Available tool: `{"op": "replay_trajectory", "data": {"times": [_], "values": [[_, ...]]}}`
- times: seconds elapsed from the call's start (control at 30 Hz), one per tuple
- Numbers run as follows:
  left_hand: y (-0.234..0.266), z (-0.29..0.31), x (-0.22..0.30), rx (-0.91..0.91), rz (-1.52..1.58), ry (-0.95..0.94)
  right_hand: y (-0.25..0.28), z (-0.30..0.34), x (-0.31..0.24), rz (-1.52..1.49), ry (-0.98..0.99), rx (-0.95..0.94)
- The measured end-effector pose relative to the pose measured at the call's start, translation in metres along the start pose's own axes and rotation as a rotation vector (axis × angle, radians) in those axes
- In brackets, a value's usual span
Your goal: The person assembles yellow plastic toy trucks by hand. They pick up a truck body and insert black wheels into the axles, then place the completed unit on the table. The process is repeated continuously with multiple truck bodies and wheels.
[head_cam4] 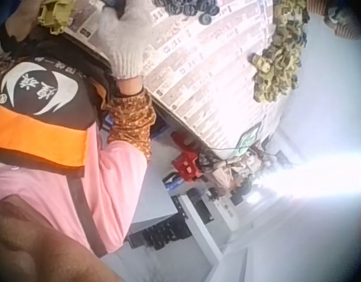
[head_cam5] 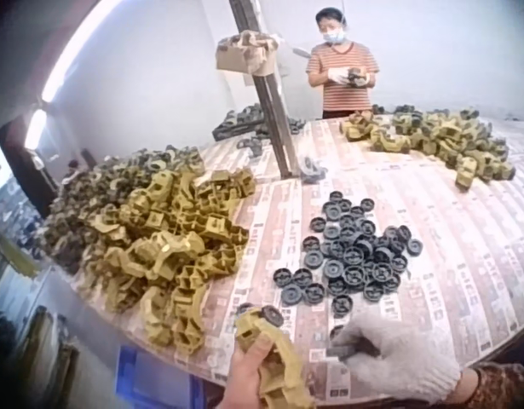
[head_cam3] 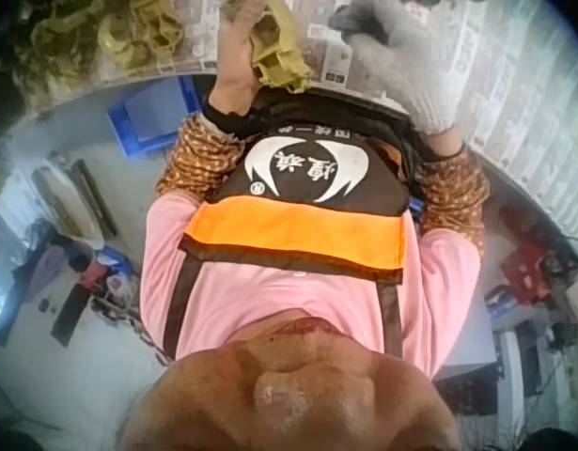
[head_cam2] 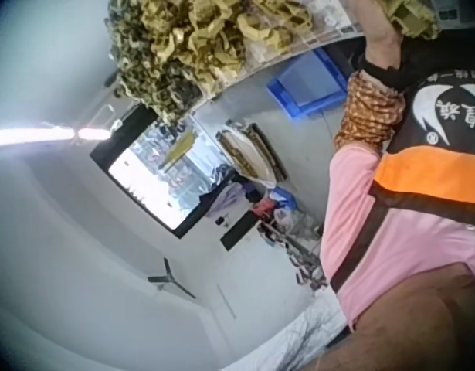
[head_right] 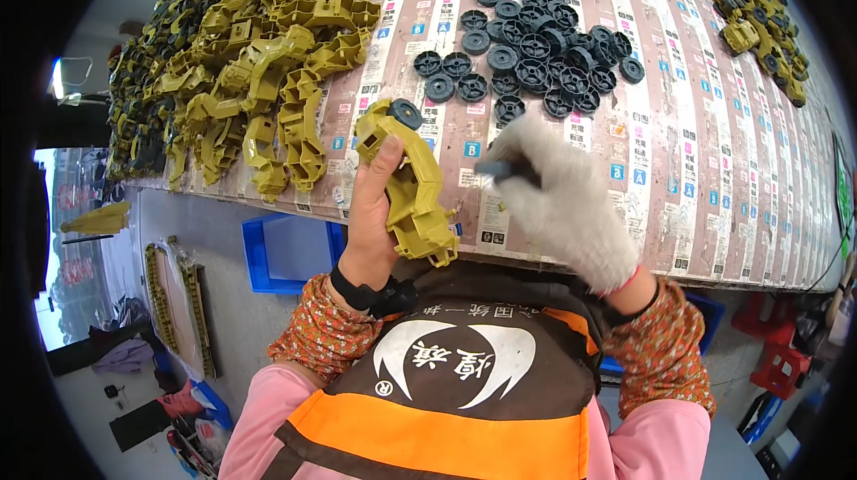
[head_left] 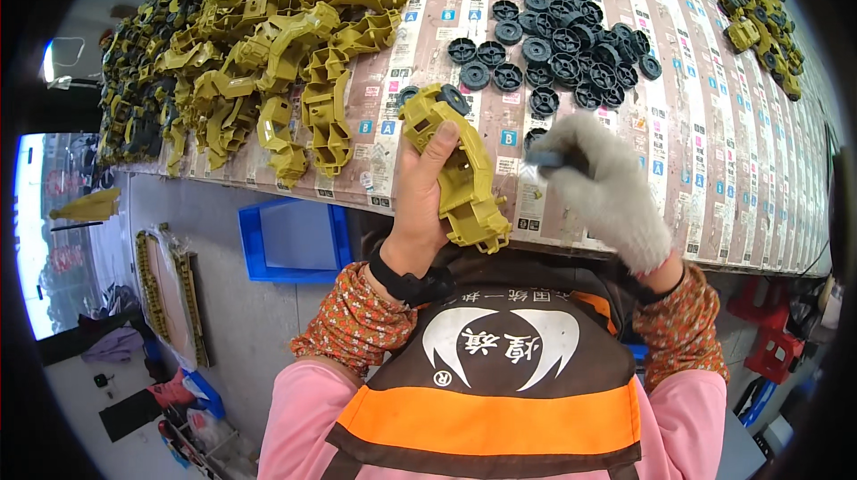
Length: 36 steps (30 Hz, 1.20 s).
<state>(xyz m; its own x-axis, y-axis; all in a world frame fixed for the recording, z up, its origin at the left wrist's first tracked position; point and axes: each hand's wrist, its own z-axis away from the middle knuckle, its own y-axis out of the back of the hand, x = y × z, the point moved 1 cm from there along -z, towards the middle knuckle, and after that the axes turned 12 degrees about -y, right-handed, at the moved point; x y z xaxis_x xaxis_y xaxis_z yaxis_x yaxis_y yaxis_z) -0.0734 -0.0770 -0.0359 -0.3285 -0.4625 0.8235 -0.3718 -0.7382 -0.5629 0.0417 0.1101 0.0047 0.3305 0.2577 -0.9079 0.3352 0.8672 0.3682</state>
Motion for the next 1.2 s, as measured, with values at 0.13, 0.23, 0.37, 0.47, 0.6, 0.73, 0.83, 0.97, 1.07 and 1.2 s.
{"op": "replay_trajectory", "data": {"times": [0.13, 0.23, 0.37, 0.47, 0.6, 0.73, 0.83, 0.97, 1.07, 1.2], "values": [[-0.01, -0.002, -0.003, 0.025, 0.029, -0.034, -0.025, 0.025, 0.007, 0.028, 0.041, 0.081], [-0.016, -0.001, -0.006, 0.037, 0.035, -0.064, -0.033, 0.036, 0.002, 0.028, 0.075, 0.104], [-0.017, 0.0, -0.006, 0.038, 0.032, -0.11, -0.039, 0.043, 0.002, 0.022, 0.043, 0.11], [-0.016, 0.0, -0.007, 0.013, -0.024, -0.162, -0.038, 0.045, 0.004, 0.033, 0.107, 0.099], [-0.018, 0.003, -0.007, 0.04, -0.092, -0.263, -0.039, 0.054, 0.004, 0.12, 0.154, 0.123], [-0.022, 0.008, -0.007, -0.023, -0.122, -0.316, -0.045, 0.057, 0.001, 0.166, 0.221, 0.131], [-0.021, 0.015, -0.012, -0.068, -0.139, -0.346, -0.044, 0.059, 0.006, 0.175, 0.179, 0.096], [-0.027, 0.018, -0.017, -0.133, -0.19, -0.382, -0.042, 0.06, 0.004, 0.117, 0.142, 0.112], [-0.031, 0.005, -0.016, -0.216, -0.264, -0.27, -0.024, 0.05, 0.004, 0.19, 0.062, -0.01], [-0.02, -0.004, -0.008, -0.542, -0.603, -0.064, 0.006, 0.032, -0.015, 0.011, -0.053, 0.116]]}}
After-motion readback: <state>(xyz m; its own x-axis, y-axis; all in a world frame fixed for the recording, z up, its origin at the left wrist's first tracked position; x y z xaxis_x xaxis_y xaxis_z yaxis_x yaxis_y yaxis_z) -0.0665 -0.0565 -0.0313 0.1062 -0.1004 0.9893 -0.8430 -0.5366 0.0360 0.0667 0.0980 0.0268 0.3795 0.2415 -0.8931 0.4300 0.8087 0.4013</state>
